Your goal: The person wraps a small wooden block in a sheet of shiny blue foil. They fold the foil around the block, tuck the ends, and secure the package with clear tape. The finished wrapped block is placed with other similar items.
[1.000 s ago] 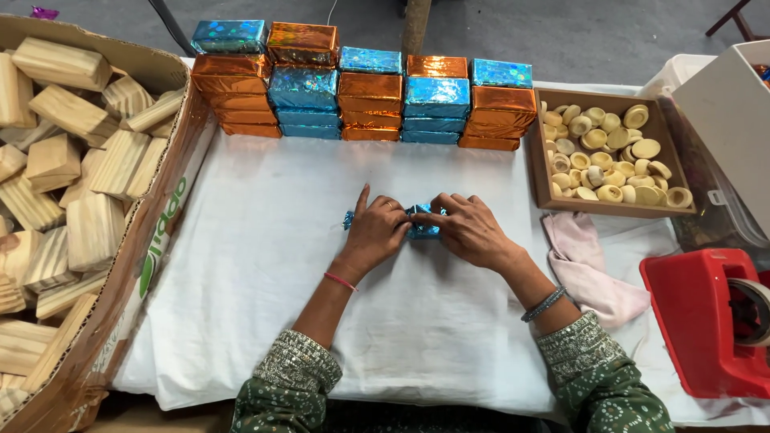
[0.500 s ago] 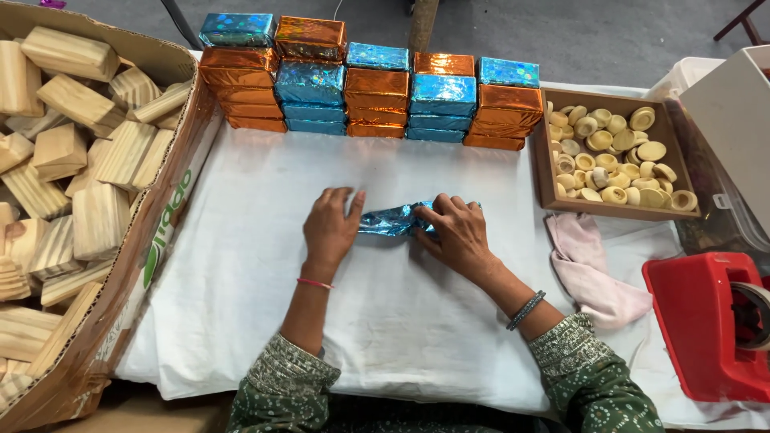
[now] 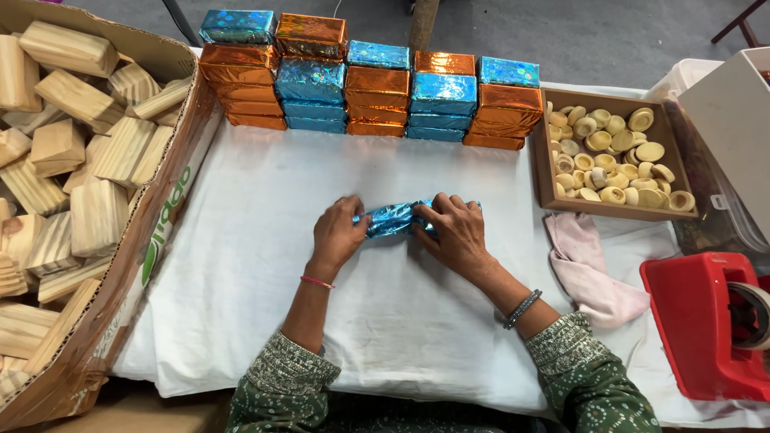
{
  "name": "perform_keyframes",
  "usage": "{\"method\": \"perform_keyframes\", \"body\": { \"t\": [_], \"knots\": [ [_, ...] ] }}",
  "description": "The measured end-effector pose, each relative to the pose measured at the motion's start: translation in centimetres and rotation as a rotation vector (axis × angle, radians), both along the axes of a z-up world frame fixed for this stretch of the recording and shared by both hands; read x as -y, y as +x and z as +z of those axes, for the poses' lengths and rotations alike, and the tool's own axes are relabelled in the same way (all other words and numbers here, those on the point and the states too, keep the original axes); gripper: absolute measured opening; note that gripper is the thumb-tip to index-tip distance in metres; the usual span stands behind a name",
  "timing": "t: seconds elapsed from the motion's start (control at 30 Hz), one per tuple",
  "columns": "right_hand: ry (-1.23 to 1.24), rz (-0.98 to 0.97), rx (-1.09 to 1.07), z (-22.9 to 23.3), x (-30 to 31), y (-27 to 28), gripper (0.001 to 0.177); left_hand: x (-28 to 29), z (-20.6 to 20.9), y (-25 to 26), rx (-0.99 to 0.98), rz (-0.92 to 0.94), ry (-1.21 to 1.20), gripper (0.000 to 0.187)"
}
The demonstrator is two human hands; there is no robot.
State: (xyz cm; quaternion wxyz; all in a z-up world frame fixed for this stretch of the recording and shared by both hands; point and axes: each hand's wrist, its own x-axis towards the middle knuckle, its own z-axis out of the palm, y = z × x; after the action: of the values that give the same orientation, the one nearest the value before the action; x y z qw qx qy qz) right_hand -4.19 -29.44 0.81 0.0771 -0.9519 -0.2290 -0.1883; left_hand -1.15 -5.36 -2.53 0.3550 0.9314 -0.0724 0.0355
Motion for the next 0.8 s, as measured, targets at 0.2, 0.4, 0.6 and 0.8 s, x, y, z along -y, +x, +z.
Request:
{"method": "perform_keyframes", "body": {
  "t": [0.2, 0.4, 0.6, 0.8],
  "knots": [
    [0.043, -0.035, 0.011, -0.3, -0.4, 0.3, 0.018, 1.3, 4.2, -1.3, 0.016, -0.066, -0.360, 0.018],
    [0.087, -0.054, 0.008, 0.0, -0.8, 0.1, 0.020, 2.4, 6.4, -1.9, 0.095, -0.132, -0.456, 0.020],
    [0.152, -0.023, -0.048, -0.1, 0.0, 0.1, 0.035, 3.5, 8.0, -0.9, 0.157, -0.188, -0.379, 0.025],
    [0.189, 0.015, -0.062, -0.2, 0.7, 0.1, 0.046, 4.5, 8.3, -0.2, 0.253, -0.248, -0.328, 0.028]
  ]
}}
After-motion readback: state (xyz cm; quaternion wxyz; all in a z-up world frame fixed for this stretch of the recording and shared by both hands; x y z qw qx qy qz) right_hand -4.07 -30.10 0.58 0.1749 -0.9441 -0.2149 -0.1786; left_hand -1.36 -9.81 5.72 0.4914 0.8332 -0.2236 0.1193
